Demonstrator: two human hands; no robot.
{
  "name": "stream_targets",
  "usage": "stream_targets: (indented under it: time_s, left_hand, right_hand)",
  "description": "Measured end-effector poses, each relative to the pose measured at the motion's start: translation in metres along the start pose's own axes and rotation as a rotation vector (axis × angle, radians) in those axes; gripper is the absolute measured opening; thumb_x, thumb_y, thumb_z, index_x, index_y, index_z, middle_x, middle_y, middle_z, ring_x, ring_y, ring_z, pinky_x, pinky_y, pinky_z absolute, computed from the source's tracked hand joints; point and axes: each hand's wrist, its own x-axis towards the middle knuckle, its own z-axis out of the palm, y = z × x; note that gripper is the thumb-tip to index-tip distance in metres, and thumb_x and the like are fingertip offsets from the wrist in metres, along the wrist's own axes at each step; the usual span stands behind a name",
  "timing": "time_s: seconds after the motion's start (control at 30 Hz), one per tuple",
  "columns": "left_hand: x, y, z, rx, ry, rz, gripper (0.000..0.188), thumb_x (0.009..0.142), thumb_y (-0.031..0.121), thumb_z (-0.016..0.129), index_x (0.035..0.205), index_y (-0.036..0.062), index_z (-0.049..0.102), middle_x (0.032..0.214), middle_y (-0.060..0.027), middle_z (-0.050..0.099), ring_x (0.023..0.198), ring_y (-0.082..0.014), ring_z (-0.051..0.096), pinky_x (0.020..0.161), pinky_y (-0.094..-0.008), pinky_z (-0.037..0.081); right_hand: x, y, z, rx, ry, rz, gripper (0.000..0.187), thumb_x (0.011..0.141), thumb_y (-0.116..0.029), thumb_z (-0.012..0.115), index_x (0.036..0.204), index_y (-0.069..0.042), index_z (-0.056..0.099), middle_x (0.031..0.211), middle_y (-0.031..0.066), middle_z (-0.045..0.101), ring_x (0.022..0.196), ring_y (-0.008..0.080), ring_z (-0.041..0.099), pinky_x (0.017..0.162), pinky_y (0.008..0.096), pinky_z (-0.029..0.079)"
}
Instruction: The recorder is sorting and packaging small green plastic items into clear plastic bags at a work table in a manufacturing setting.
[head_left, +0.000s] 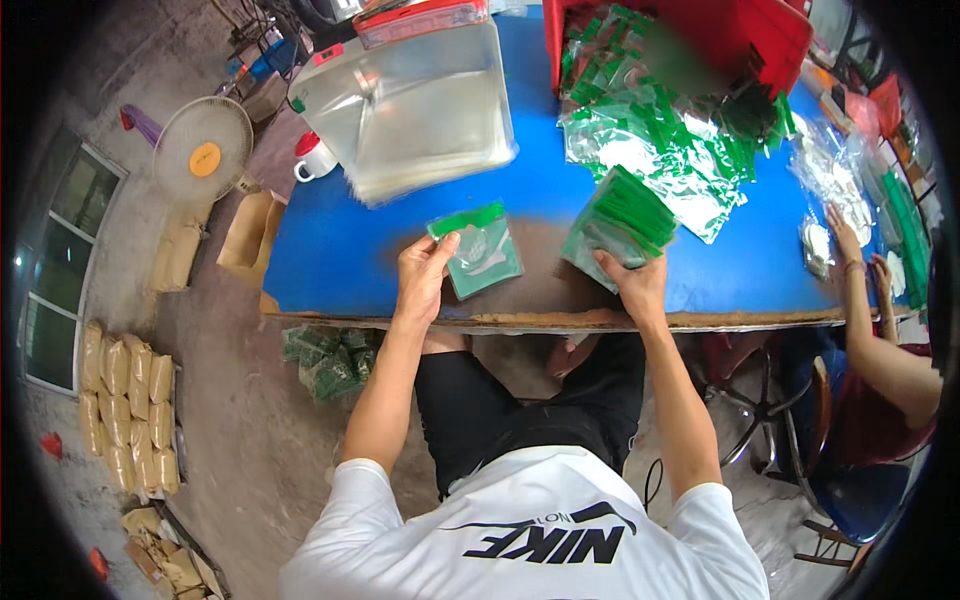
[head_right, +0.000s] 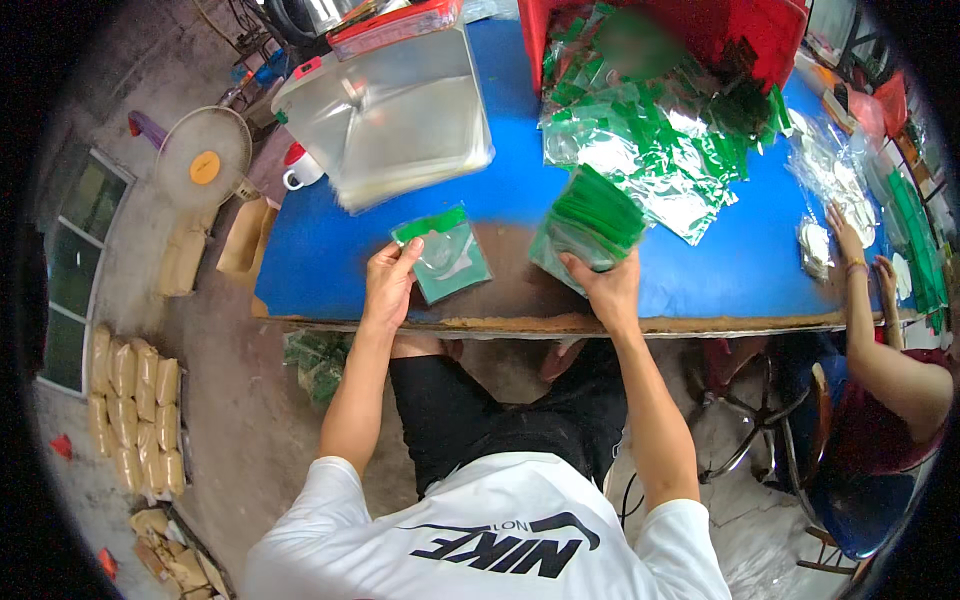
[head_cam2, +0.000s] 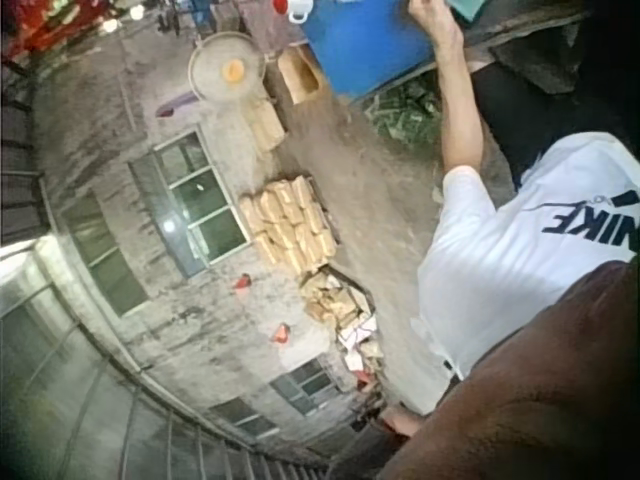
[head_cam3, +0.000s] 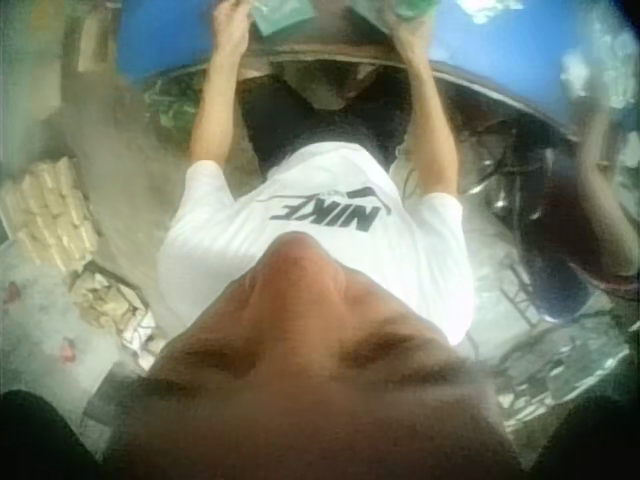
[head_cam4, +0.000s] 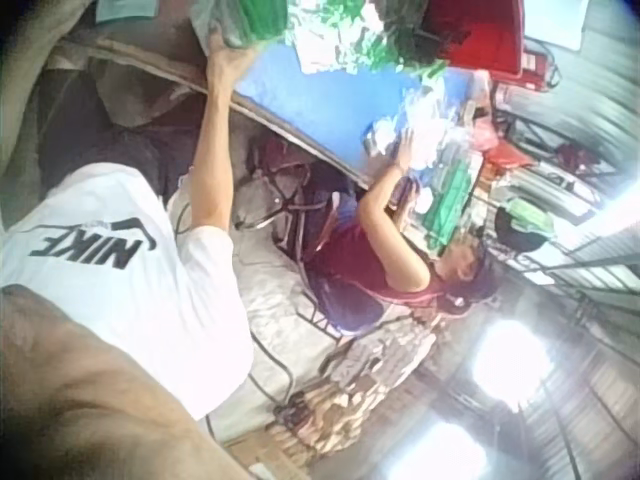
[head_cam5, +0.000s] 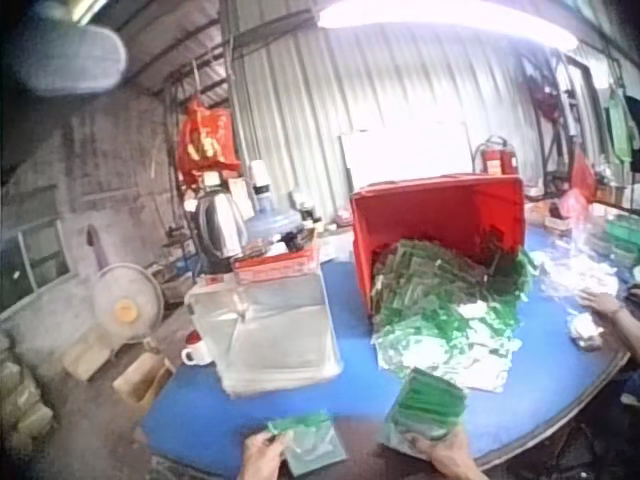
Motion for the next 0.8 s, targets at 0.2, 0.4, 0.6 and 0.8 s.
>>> stream_targets:
  time_s: [0.2, 0.4, 0.6, 0.8]
  left_hand:
    - [0.003, 0.007, -0.007, -0.104, 0.084, 0.071, 0.016, 0.088, 0.004, 0.077, 0.103, 0.0022, 0.071, 0.093, -0.0030, 0.072, 0.082, -0.0091, 0.065, 0.074, -0.0255, 0.051]
    - [0.006, 0.013, -0.020, -0.162, 0.130, 0.019, 0.020, 0.090, 0.005, 0.074, 0.109, 0.0020, 0.067, 0.105, -0.0064, 0.071, 0.095, -0.0135, 0.066, 0.087, -0.0307, 0.052]
    - [0.016, 0.002, -0.047, -0.298, 0.118, -0.046, 0.020, 0.098, 0.020, 0.067, 0.113, 0.0069, 0.067, 0.110, -0.0040, 0.069, 0.102, -0.0152, 0.064, 0.089, -0.0329, 0.052]
    - [0.022, 0.001, -0.053, -0.308, 0.141, -0.071, 0.020, 0.100, 0.021, 0.065, 0.114, 0.0064, 0.066, 0.110, -0.0032, 0.069, 0.100, -0.0152, 0.066, 0.088, -0.0327, 0.053]
  right_hand:
    - [0.000, 0.006, 0.003, 0.035, -0.005, 0.026, 0.042, 0.078, -0.001, 0.082, 0.117, 0.002, 0.065, 0.110, 0.0088, 0.070, 0.099, 0.0170, 0.064, 0.087, 0.0325, 0.052]
    - [-0.002, -0.002, 0.001, 0.034, 0.036, 0.035, 0.042, 0.078, -0.002, 0.082, 0.117, 0.003, 0.066, 0.109, 0.0092, 0.070, 0.098, 0.0174, 0.065, 0.088, 0.0323, 0.051]
    - [0.001, 0.002, -0.001, -0.031, 0.003, -0.012, 0.043, 0.078, -0.002, 0.082, 0.118, 0.003, 0.065, 0.110, 0.0097, 0.070, 0.098, 0.0179, 0.064, 0.088, 0.0323, 0.051]
    - [-0.002, -0.010, -0.001, -0.051, 0.023, 0.004, 0.042, 0.078, -0.003, 0.082, 0.115, 0.004, 0.065, 0.107, 0.0094, 0.070, 0.096, 0.0175, 0.064, 0.086, 0.0317, 0.051]
